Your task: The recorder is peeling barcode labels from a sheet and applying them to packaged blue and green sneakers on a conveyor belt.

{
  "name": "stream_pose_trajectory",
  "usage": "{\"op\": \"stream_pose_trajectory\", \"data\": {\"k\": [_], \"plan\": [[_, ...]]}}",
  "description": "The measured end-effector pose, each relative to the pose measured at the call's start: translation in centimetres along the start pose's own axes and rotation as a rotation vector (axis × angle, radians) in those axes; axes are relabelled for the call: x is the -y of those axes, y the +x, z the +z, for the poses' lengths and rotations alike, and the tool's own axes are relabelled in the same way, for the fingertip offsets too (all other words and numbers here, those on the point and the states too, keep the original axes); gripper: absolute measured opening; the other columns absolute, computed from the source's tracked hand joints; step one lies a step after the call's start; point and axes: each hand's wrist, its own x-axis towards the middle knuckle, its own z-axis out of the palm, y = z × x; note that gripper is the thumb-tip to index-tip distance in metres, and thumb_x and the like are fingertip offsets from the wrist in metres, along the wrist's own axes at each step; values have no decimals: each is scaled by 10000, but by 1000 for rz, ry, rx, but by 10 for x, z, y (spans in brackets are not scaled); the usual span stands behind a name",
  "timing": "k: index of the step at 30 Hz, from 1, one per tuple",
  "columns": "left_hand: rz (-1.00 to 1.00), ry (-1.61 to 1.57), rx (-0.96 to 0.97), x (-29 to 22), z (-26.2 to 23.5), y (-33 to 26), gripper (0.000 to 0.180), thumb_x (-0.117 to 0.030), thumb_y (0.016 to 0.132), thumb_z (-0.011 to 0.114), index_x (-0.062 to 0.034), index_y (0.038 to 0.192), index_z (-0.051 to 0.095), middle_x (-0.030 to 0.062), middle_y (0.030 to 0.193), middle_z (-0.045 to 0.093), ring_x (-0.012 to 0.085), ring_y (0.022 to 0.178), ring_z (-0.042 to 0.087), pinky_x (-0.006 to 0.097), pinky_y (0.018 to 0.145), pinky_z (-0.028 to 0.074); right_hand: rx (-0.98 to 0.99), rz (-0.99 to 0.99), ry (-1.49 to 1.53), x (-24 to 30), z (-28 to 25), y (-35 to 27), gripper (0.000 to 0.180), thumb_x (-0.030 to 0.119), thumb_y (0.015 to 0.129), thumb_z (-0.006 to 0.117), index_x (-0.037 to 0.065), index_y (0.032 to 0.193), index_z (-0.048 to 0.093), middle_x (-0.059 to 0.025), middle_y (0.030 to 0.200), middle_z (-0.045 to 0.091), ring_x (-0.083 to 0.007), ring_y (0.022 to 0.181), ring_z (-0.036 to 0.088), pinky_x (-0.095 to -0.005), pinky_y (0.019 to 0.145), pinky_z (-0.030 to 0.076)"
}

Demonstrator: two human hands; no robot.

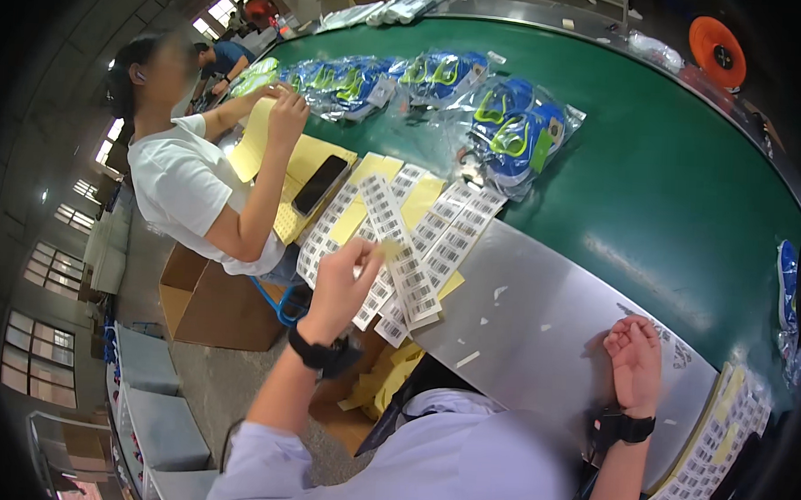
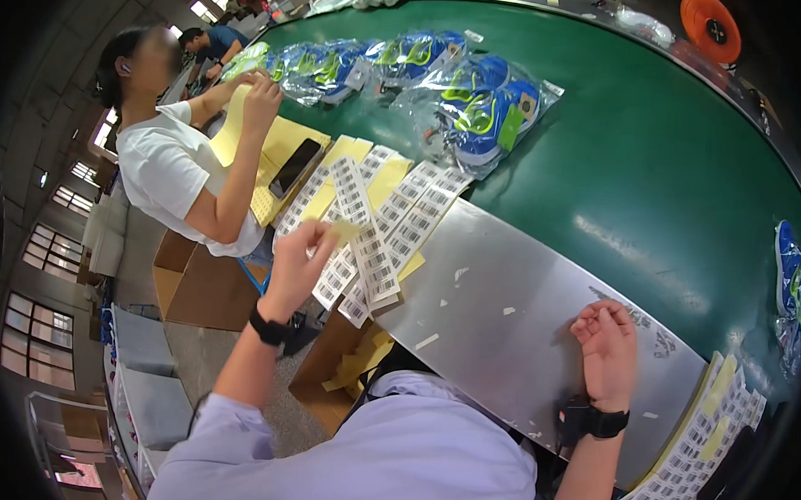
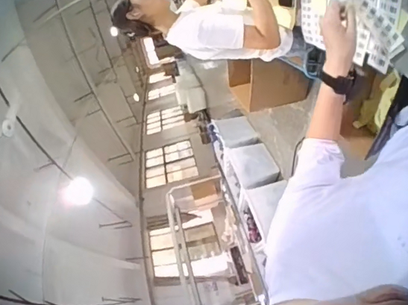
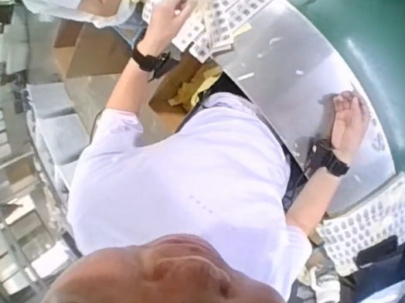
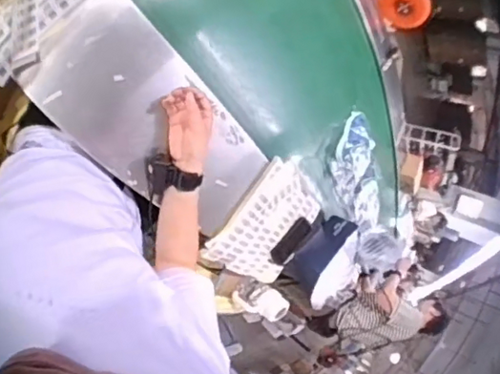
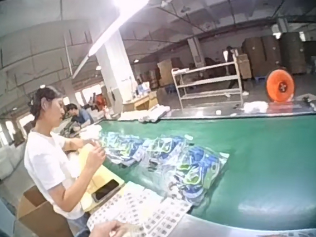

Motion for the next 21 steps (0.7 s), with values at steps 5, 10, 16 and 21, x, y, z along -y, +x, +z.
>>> {"op": "stream_pose_trajectory", "data": {"k": [5, 10, 16, 21], "plan": [[765, -83, 82, -130, 64, 61, 184, -11, 781, 666, -3, 962, 636, 150, 1052, 677, 319, 874, 668, 357, 756, 538, 127, 27, 43, 1, -16, -1, 247, 205, 1007, 493, -16, 1088, 567, -143, 1027, 636, -204, 898, 627, -336, 821, 531], [1388, -356, 579, -214, 141, -2, 168, -107, 748, 617, -25, 872, 539, 129, 938, 625, 302, 787, 611, 386, 679, 510, 150, -3, -110, -2, 0, -10, 403, 221, 988, 483, -54, 1281, 514, -220, 1116, 657, -271, 935, 683, -369, 835, 563], [1451, -610, 830, -213, 183, -66, 125, -82, 785, 595, 16, 837, 537, 159, 1034, 608, 311, 883, 610, 409, 780, 516, -195, -143, 12, 41, -28, -14, 198, 71, 917, 595, -9, 1097, 616, -106, 885, 680, -180, 743, 668, -277, 668, 554], [1284, -596, 898, -174, 159, -56, 187, -151, 839, 655, -4, 819, 542, 185, 1153, 614, 334, 1031, 609, 432, 887, 501, -325, -294, 152, 40, -31, -9, 120, 19, 917, 584, -3, 1028, 621, -71, 941, 650, -154, 844, 636, -288, 764, 525]]}}
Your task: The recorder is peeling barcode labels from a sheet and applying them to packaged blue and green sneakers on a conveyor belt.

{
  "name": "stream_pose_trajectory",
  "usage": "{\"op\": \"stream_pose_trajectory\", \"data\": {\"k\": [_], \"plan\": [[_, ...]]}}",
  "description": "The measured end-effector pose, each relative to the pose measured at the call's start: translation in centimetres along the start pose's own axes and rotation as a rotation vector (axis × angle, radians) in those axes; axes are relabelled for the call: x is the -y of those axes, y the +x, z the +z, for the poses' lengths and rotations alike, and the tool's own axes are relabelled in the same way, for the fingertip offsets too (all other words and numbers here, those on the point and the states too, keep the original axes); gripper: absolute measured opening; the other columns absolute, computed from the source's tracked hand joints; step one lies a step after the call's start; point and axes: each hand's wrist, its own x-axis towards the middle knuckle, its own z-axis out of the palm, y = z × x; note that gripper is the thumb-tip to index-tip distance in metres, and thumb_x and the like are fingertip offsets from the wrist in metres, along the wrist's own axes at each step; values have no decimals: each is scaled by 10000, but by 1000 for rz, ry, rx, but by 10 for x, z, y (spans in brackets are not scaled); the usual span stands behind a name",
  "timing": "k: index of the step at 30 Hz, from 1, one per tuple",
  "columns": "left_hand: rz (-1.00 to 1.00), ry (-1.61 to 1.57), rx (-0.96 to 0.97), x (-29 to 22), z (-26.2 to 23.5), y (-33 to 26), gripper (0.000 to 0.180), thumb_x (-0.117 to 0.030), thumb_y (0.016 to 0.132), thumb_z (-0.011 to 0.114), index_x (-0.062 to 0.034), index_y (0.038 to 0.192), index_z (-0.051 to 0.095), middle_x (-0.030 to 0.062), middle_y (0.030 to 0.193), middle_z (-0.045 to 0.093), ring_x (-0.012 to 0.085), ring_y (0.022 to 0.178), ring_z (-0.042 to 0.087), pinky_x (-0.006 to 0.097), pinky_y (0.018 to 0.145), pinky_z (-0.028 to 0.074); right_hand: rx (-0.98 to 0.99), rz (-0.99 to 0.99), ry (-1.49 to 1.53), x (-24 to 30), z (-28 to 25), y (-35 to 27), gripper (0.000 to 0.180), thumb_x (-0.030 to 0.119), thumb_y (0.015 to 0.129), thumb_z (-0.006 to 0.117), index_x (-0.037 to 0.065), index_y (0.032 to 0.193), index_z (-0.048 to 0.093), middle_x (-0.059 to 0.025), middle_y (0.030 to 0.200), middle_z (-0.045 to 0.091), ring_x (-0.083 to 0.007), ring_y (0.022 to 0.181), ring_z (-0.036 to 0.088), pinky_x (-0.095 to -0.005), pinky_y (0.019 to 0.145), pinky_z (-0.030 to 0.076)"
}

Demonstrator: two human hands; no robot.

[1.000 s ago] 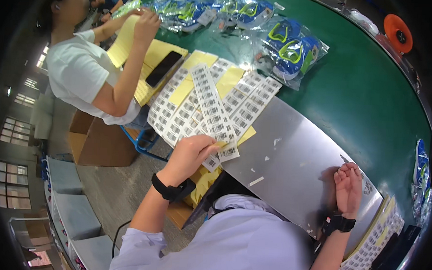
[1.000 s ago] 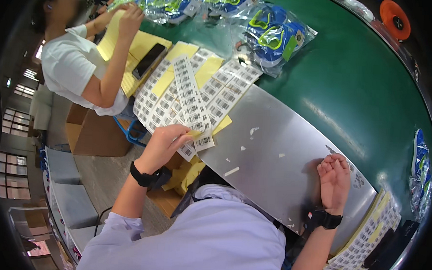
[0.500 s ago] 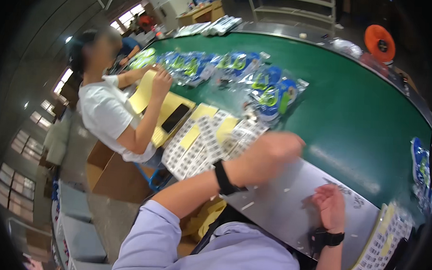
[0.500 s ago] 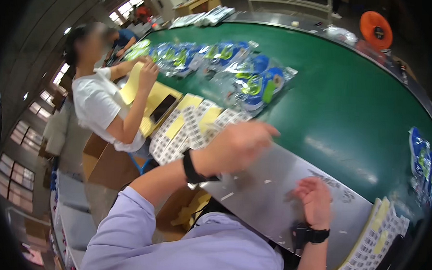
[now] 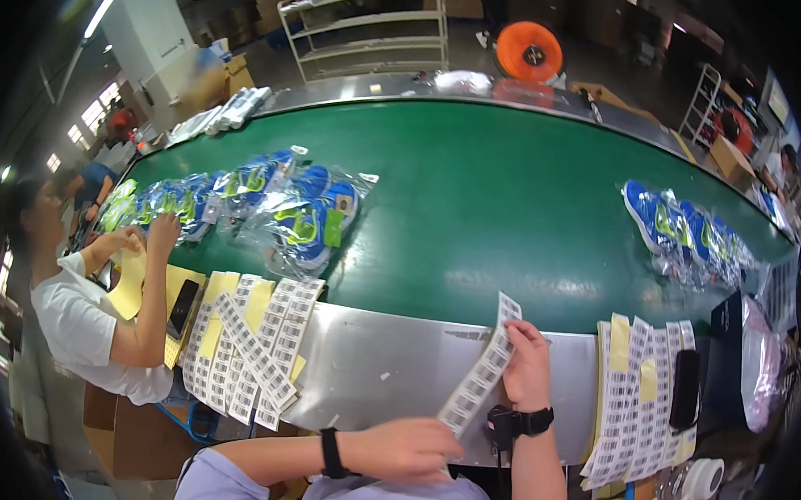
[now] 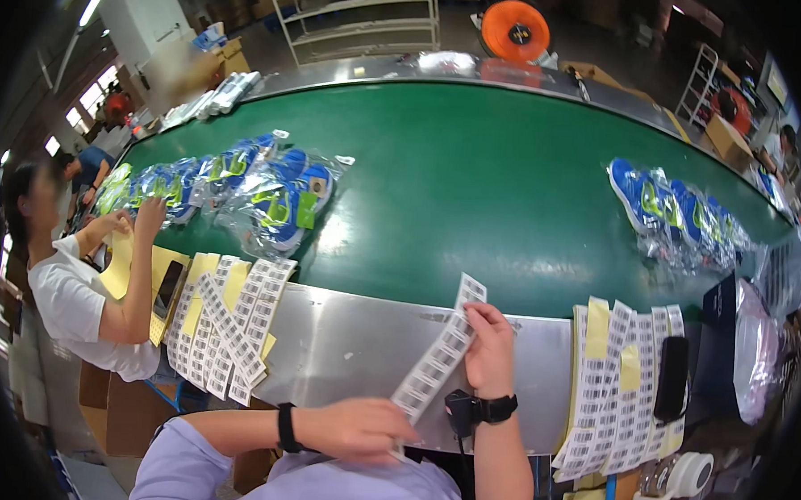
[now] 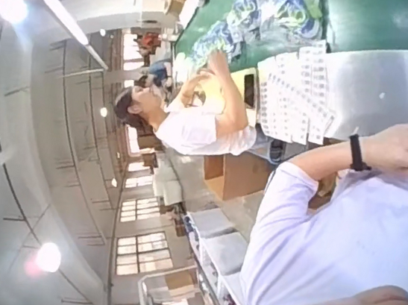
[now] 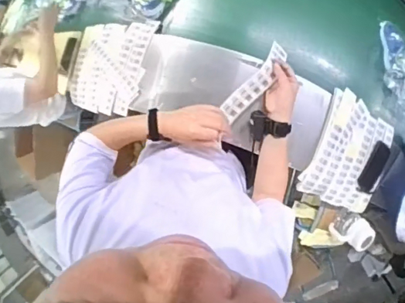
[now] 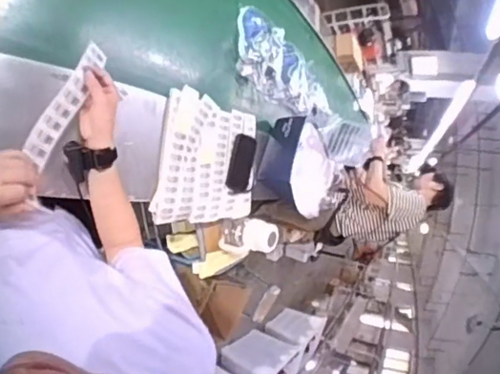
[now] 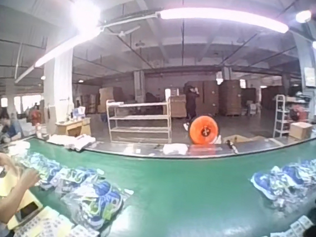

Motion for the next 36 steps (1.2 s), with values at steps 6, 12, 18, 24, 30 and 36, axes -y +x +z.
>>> {"op": "stream_pose_trajectory", "data": {"k": [6, 12, 18, 24, 30, 36], "plan": [[-702, 47, -521, 53, -50, 1, 353, -80, 892, 619, -26, 1240, 588, 171, 1277, 583, 294, 1149, 582, 381, 986, 444, 267, 217, -368, -21, 20, -16, 123, -11, 883, 609, -2, 994, 661, -47, 970, 664, -109, 865, 616, -247, 783, 496], [-827, -434, -356, 124, -57, 48, 345, -8, 930, 568, 2, 1275, 562, 73, 1032, 678, 105, 975, 618, 256, 845, 493, 277, 206, -426, -18, 15, -18, 130, 6, 911, 596, 1, 1010, 681, -11, 950, 681, -70, 857, 625, -234, 761, 509], [-865, -688, -452, 149, -39, 45, 289, -33, 933, 590, 0, 1220, 608, 56, 959, 704, 56, 850, 617, 218, 735, 487, 223, 157, -576, -21, 14, -8, 108, -2, 909, 599, -10, 967, 691, -12, 905, 685, -66, 836, 625, -235, 740, 511], [-821, -822, -597, 151, -36, 35, 262, -23, 936, 579, 20, 1193, 614, 71, 956, 719, 78, 866, 646, 236, 784, 512, 15, 33, -530, -24, 39, -9, 261, -56, 894, 586, -3, 1148, 617, -66, 1000, 644, -96, 862, 622, -240, 747, 521], [-776, -707, -569, 145, -44, 22, 223, -22, 932, 580, 24, 1140, 646, 73, 948, 722, 77, 858, 649, 233, 745, 515, 32, -329, -1021, -11, 53, 21, 169, -39, 847, 641, -13, 1013, 649, -82, 915, 648, -156, 760, 614, -276, 680, 515], [-754, -621, -654, 136, -49, 26, 199, -17, 912, 594, 26, 1090, 672, 64, 906, 717, 79, 825, 641, 228, 728, 504, 243, -507, -1298, 6, 75, 33, 70, 28, 827, 673, -26, 868, 654, -113, 806, 614, -224, 710, 614, -310, 639, 494]]}}
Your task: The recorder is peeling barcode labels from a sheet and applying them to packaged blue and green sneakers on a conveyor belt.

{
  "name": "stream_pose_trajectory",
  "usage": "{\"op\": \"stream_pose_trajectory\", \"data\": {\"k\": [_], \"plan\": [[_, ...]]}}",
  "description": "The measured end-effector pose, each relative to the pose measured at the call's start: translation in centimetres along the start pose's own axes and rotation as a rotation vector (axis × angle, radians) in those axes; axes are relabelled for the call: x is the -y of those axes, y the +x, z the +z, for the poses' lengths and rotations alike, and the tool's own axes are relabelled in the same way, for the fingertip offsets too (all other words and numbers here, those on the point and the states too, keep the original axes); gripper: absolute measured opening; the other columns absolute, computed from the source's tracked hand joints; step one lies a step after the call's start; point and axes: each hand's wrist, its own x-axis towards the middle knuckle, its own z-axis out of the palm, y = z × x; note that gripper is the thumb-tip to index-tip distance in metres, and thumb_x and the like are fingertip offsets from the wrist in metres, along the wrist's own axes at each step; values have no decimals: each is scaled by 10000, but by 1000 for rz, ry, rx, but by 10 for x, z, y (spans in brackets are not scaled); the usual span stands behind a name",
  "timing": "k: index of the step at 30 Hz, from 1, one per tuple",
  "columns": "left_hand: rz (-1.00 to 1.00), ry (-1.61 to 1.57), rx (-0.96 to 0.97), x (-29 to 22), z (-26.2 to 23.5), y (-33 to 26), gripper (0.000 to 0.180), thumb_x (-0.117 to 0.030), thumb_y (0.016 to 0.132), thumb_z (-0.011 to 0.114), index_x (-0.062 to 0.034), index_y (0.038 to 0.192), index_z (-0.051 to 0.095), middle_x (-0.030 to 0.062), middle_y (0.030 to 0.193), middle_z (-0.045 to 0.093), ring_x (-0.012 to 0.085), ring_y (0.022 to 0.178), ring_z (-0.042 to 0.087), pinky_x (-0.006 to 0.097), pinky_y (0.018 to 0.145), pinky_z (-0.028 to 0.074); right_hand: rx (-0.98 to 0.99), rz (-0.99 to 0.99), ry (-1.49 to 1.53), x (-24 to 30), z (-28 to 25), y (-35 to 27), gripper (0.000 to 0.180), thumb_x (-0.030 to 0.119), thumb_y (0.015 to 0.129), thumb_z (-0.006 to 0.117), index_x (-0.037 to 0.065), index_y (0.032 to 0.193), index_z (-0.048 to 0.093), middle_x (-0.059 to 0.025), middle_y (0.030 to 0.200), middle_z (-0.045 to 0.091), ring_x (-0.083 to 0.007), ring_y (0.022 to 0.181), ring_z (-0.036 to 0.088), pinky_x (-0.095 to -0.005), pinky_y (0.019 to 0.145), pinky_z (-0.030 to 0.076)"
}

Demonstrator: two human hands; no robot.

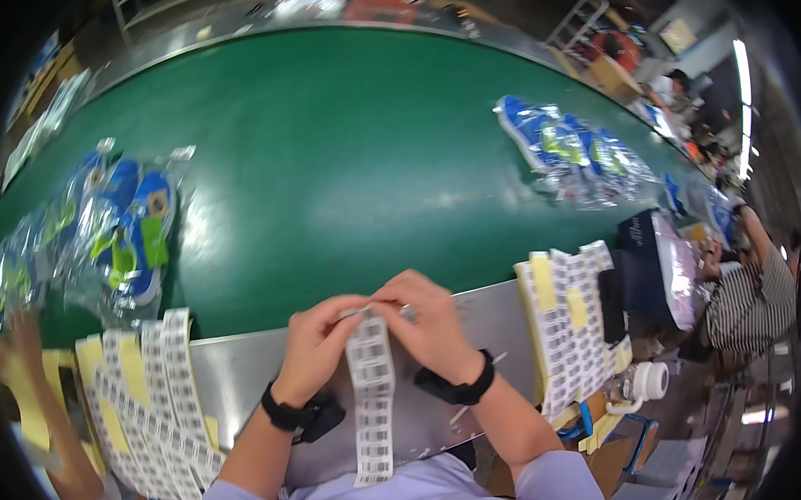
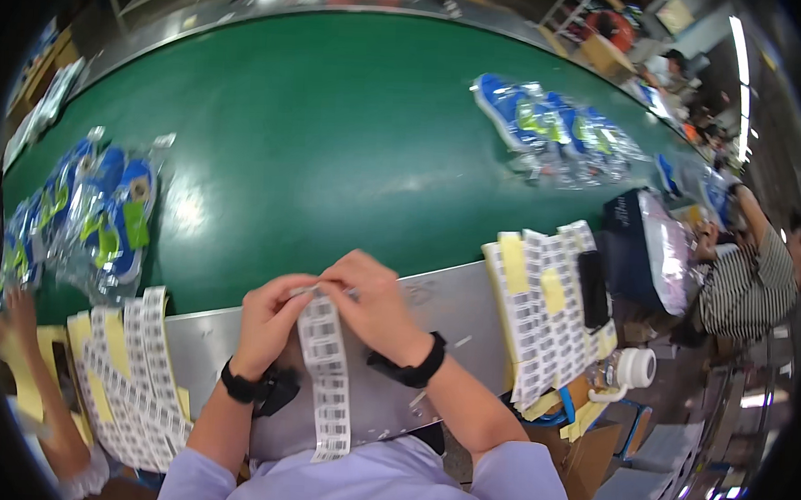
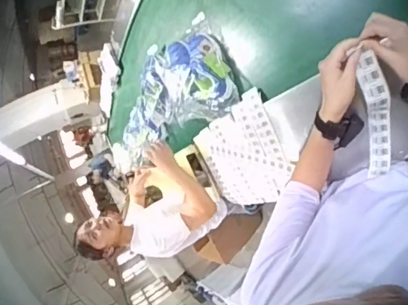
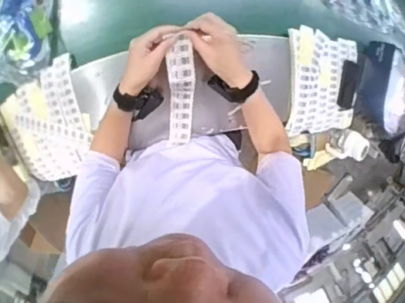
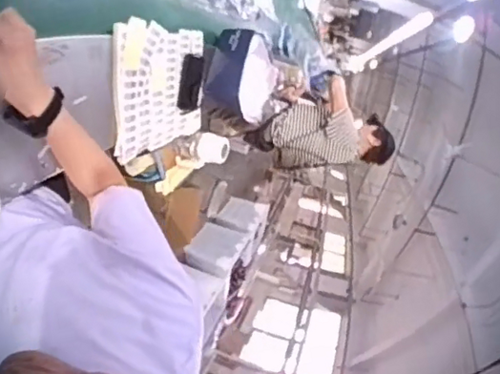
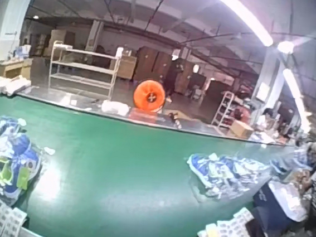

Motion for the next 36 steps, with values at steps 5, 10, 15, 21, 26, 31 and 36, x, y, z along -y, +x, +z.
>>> {"op": "stream_pose_trajectory", "data": {"k": [5, 10, 15, 21, 26, 31, 36], "plan": [[3, -7, 23, 9, 4, 1, 199, -3, 900, 607, 29, 1085, 674, 48, 853, 706, 55, 780, 613, 216, 702, 488, 14, 158, 83, -5, -5, -5, 86, 59, 839, 687, -17, 873, 666, -87, 822, 616, -171, 728, 616, -283, 665, 492], [23, 21, 35, 11, 3, -1, 198, 18, 888, 610, 25, 1071, 683, 35, 857, 705, 54, 759, 607, 211, 695, 484, 49, 234, 209, -10, -9, -8, 115, 93, 845, 699, -14, 872, 668, -66, 847, 609, -130, 764, 609, -260, 701, 494], [-34, 11, 46, 9, 6, -2, 202, 23, 886, 614, 38, 1077, 678, 46, 888, 711, 70, 799, 632, 213, 722, 499, 79, 140, 204, -28, -9, -8, 125, 99, 819, 705, -15, 835, 655, -82, 767, 581, -159, 689, 568, -285, 630, 460], [-115, -81, 48, 18, 4, -1, 227, 57, 869, 621, 55, 1093, 650, 56, 894, 696, 71, 763, 632, 213, 689, 509, 7, -105, -91, -20, -4, -18, 69, 79, 835, 668, 14, 848, 650, -97, 843, 572, -269, 813, 575, -349, 657, 482], [-209, -215, -24, 13, 9, 2, 238, 69, 878, 601, 61, 1113, 637, 78, 916, 694, 85, 766, 643, 214, 691, 524, 1, -270, -242, -24, -1, -11, 64, 46, 786, 667, 17, 835, 637, -80, 832, 566, -251, 779, 565, -352, 649, 486], [-279, -223, -8, 27, 13, 11, 258, 73, 878, 603, 60, 1135, 624, 97, 928, 695, 103, 791, 655, 220, 707, 536, 33, -327, -304, -38, -5, -2, 101, 14, 727, 653, 30, 796, 582, -78, 794, 523, -254, 731, 535, -366, 617, 467], [-218, -338, -2, 22, -2, 10, 348, 79, 874, 606, 43, 1219, 578, 124, 1094, 676, 147, 964, 664, 265, 844, 545, 110, -334, -251, -17, 0, 12, 74, -17, 772, 671, 24, 819, 629, -104, 827, 589, -276, 716, 576, -372, 611, 477]]}}
